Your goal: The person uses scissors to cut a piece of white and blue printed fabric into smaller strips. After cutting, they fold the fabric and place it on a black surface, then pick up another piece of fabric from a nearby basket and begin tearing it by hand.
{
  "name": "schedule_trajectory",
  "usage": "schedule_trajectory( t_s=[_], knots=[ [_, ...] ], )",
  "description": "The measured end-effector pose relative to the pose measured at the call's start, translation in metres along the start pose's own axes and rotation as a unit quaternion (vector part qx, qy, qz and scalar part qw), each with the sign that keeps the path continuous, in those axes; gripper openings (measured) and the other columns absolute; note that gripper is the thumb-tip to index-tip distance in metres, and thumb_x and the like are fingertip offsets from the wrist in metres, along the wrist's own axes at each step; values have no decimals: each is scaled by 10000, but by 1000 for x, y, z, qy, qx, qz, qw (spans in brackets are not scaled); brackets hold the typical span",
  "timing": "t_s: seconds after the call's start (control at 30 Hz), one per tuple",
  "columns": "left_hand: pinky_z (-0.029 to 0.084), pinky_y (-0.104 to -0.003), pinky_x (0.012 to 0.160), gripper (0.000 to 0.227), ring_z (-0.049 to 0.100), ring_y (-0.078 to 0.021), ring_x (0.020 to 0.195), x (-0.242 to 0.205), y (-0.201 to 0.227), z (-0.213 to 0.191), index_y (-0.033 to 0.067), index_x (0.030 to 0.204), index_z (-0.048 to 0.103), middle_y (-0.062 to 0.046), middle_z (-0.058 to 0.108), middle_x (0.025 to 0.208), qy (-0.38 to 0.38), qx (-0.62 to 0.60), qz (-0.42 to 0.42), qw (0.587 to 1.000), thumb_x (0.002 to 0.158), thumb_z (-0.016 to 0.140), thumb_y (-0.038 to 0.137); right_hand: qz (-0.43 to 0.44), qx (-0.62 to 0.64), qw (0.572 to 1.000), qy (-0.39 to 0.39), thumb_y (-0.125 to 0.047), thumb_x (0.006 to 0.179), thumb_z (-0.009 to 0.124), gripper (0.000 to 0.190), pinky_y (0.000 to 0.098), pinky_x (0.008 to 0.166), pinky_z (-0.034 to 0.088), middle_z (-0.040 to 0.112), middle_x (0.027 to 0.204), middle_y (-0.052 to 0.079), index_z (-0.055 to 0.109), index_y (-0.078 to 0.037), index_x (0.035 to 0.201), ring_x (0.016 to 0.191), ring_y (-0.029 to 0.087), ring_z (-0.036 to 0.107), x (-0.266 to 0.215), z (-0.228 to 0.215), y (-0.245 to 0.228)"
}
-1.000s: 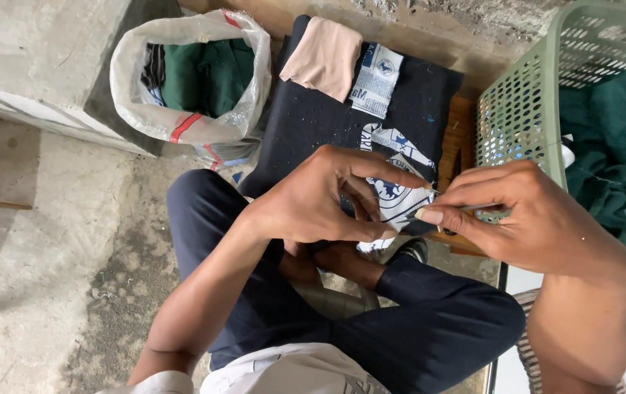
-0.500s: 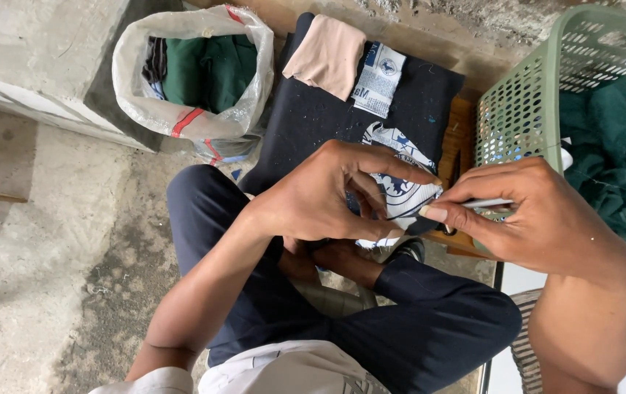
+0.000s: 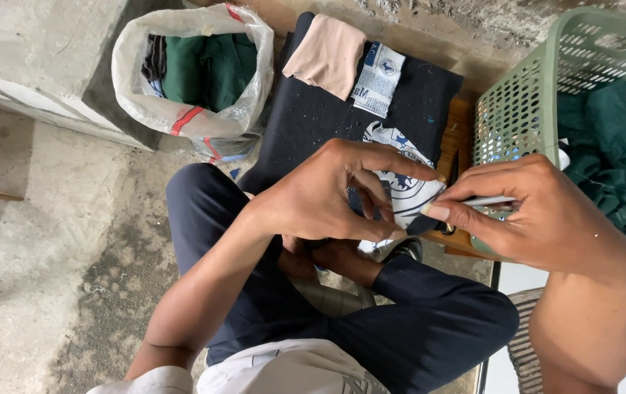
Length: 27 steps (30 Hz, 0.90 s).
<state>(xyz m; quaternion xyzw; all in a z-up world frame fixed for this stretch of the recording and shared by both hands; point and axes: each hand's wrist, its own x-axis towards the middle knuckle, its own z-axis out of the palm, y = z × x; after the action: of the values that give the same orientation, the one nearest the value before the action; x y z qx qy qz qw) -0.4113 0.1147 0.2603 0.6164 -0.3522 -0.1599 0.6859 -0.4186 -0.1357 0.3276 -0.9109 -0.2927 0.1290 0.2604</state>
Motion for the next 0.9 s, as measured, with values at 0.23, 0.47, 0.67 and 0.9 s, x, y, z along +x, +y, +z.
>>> schedule_trajectory(
  t_s=[0.23,0.47,0.67,0.9],
  knots=[
    [511,-334,1098,494,696,-194,1217,-2,1,-7,73,1267,678,-93,737,1269,20,87,60,994,798,834,49,35,-8,999,-6,-255,864,741,192,312,665,616,853,841,14,846,-97,896,737,141,806,-5,-3,4],
    [677,-355,973,412,712,-192,1194,-5,4,-11,87,1270,668,-72,716,1263,32,46,59,997,881,801,58,152,-20,988,-32,-353,771,798,323,326,745,599,872,987,-27,859,-193,1045,951,105,792,-26,-7,43],
    [571,-226,656,409,721,-101,708,-1,8,-5,60,1221,692,-47,720,1208,22,10,3,1000,841,827,-9,-158,213,962,61,-622,814,698,763,149,471,344,554,736,-77,591,-61,1319,568,17,434,-1,27,62],
    [589,-233,800,425,685,-85,758,-2,5,-7,110,1250,676,-20,723,1051,-50,31,6,998,862,830,30,-90,459,883,-30,-627,859,765,849,357,894,413,510,1123,37,581,17,1379,995,165,499,37,56,56]
  ],
)
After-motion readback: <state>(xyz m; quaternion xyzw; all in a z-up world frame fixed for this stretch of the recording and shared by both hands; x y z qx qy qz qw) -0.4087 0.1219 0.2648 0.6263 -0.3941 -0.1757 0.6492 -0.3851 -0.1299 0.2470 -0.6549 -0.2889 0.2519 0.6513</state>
